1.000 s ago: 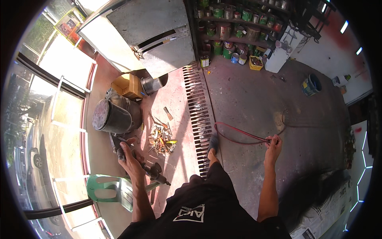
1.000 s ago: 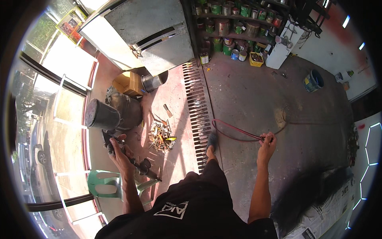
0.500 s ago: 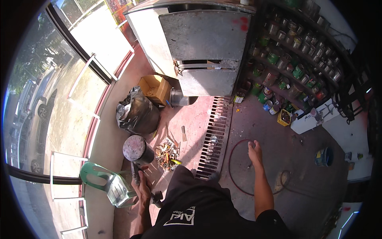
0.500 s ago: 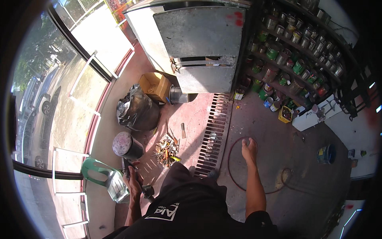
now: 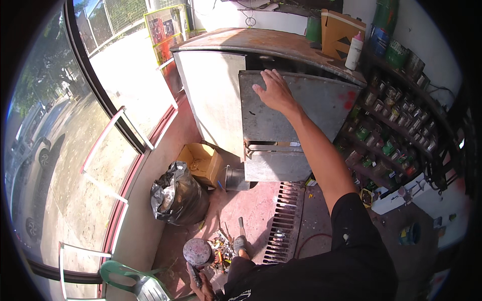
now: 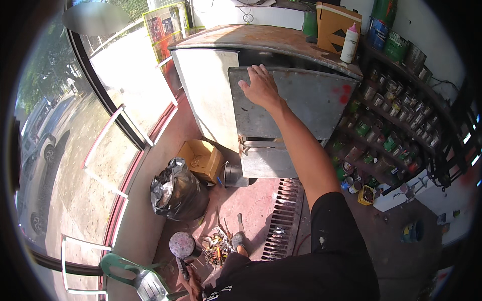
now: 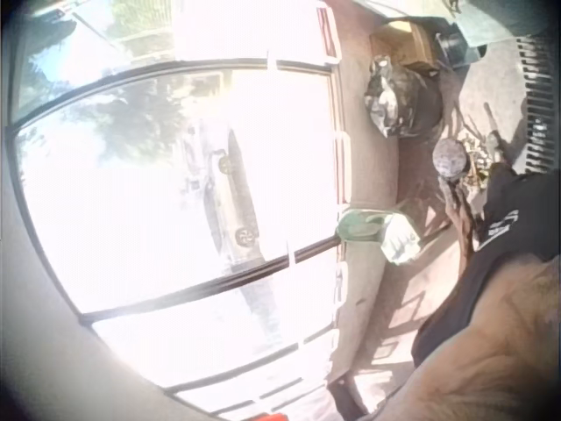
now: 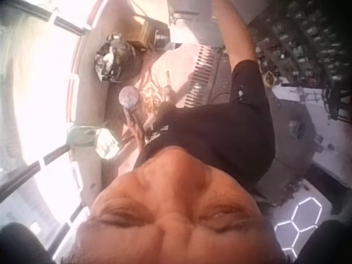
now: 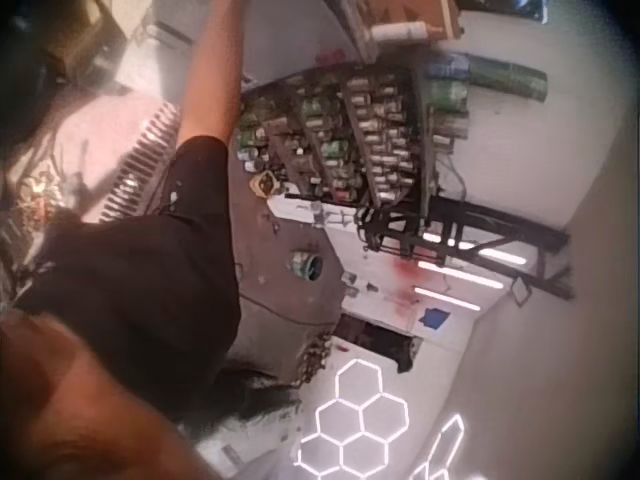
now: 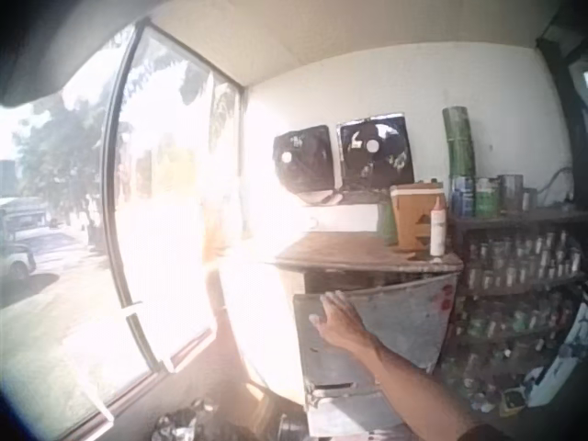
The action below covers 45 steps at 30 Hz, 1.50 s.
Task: The person assembles and adjusts a spray gun, attaches a hose, and pours liquid into the spray gun's cup. They then spray a covered object in the workshop.
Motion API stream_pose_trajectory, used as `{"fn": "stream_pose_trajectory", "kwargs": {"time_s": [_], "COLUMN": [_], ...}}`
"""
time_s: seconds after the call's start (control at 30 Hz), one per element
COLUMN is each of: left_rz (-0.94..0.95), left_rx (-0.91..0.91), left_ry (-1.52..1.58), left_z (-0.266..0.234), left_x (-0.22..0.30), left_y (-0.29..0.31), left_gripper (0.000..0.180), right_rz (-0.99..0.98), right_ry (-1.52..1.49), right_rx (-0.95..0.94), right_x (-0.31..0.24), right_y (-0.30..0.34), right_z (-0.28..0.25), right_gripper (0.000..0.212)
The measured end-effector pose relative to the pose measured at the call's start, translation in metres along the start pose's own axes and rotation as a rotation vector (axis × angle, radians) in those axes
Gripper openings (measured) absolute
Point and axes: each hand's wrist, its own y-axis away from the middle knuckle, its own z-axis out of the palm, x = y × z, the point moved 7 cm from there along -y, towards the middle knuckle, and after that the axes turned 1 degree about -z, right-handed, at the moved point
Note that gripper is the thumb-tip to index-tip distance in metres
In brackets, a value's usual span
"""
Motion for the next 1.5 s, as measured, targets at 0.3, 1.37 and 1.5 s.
{"fn": "stream_pose_trajectory", "kwargs": {"time_s": [0.3,1.37,1.5], "left_rz": [-0.099,-0.118,-0.086], "left_rx": [-0.23,-0.57,-0.44], "left_ry": [-0.113,-0.171,-0.141], "left_z": [0.052,0.342,0.457], "left_x": [0.025,0.055,0.087], "left_y": [-0.149,-0.295,-0.336], "left_gripper": [0.074,0.063,0.063], "right_rz": [0.039,1.007,0.912], "right_ry": [0.011,-0.695,-0.271], "right_rx": [0.102,0.352,0.082], "right_x": [-0.007,0.374,0.571], "right_y": [-0.021,0.151,0.056], "right_z": [0.015,0.084,0.164], "right_gripper": [0.094,0.053,0.055]}}
